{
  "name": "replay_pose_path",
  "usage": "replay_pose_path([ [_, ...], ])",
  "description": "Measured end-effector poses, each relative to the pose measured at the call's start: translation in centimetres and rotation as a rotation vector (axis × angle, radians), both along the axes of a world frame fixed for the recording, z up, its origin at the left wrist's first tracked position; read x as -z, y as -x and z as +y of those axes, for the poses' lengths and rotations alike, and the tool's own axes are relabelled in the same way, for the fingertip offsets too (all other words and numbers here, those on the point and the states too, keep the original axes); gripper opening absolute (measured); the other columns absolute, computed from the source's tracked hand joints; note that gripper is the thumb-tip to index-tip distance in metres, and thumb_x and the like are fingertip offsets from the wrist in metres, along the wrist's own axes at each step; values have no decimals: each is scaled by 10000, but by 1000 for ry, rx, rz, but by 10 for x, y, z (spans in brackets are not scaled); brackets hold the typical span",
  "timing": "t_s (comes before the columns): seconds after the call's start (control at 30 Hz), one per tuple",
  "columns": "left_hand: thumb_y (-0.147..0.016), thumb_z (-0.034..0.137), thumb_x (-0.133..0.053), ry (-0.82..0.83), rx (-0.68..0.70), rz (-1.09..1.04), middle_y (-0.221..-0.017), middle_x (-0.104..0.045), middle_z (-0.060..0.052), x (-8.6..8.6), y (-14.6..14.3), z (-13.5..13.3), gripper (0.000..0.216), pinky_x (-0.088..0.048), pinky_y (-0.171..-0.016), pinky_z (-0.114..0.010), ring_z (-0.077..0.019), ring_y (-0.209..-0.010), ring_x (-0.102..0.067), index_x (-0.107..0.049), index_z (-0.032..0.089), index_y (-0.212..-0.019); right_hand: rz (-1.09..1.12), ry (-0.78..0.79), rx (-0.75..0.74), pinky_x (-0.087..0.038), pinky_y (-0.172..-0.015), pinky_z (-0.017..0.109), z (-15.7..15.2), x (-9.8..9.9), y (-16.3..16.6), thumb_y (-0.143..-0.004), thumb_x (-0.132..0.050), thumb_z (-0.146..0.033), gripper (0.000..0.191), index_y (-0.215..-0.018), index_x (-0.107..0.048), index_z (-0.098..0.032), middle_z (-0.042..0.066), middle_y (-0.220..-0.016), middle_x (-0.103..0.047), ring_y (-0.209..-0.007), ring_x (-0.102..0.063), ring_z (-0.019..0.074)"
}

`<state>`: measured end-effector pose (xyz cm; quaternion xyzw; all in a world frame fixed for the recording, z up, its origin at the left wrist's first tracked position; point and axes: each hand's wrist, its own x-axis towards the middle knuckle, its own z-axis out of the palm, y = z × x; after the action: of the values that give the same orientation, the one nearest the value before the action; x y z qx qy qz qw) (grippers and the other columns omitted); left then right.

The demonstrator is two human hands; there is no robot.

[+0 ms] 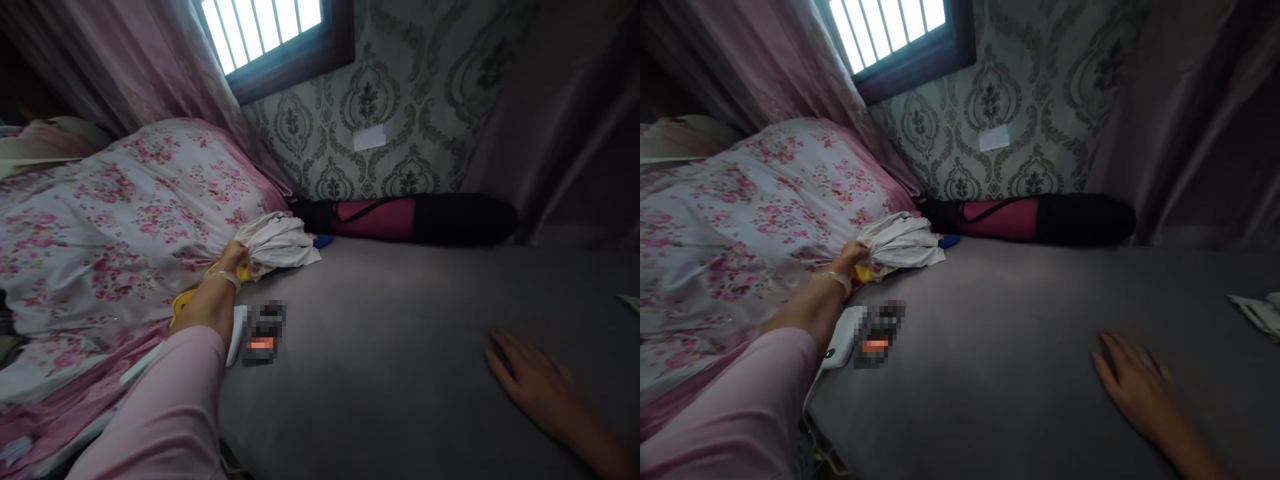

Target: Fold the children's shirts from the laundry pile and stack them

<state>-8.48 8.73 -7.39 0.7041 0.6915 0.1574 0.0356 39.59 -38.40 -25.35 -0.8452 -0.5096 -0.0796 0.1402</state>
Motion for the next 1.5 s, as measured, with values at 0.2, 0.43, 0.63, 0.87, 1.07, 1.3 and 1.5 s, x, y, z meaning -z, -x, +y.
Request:
replay_pose_path([
  [0.2,-810,277,-536,-249,-107,-188,-1035,-716,-112,-31,-5,0,378,-462,-820,-344,-272,-1009,-619,-677,149,-1137,49,-26,-9,-332,-1070,565,0,-10,6,-852,-228,-593,636,-1266,-586,-270,148,-1366,-550,-1302,-462,342],
  [0.43,-827,228,-516,-454,162,-546,-839,-679,-49,-81,-64,-15,342,-468,-735,-242,-174,-818,-605,-668,106,-1109,19,-24,-26,-318,-1071,562,-1,-8,7,-869,-237,-555,634,-1290,-573,-222,159,-1378,-537,-1301,-460,343],
  [0.63,-848,293,-557,-253,492,-1009,-718,-609,-19,-112,-152,-73,275,-451,-581,-199,-104,-616,-540,-659,103,-1019,18,-14,2,-311,-1078,542,0,-10,10,-866,-204,-544,712,-1299,-554,-101,155,-1375,-540,-1288,-464,324],
  [0.87,-631,113,-724,217,882,-911,-724,-611,8,-107,-212,-171,458,-490,-609,-228,-102,-594,-580,-653,160,-1081,20,-32,-12,-283,-1096,546,-2,-8,10,-885,-240,-510,648,-1301,-551,-122,158,-1381,-532,-1303,-451,311],
  [1.07,-715,123,-625,281,845,-893,-614,-580,-22,-76,-262,-212,81,-501,-610,-281,-164,-610,-600,-664,140,-784,140,-276,-105,-419,-989,506,-3,-39,27,-893,-341,-453,461,-1101,-640,-169,157,-1193,-643,-1139,-576,305],
  [1.3,-726,30,-498,645,713,-1290,-680,-570,8,-70,-304,-254,428,-528,-603,-249,-107,-546,-576,-583,201,-1108,667,-596,-279,-528,-745,359,23,-113,126,-857,-558,-440,234,-966,-598,-236,57,-952,-677,-827,-645,199],
  [1.5,-778,42,-475,756,848,-1474,-807,-572,-28,-72,-313,-282,341,-561,-680,-247,-92,-640,-605,-539,130,-1102,1046,-870,-43,-529,-710,345,67,-119,146,-731,-672,-547,478,-1034,-491,-225,58,-940,-618,-817,-621,191],
])
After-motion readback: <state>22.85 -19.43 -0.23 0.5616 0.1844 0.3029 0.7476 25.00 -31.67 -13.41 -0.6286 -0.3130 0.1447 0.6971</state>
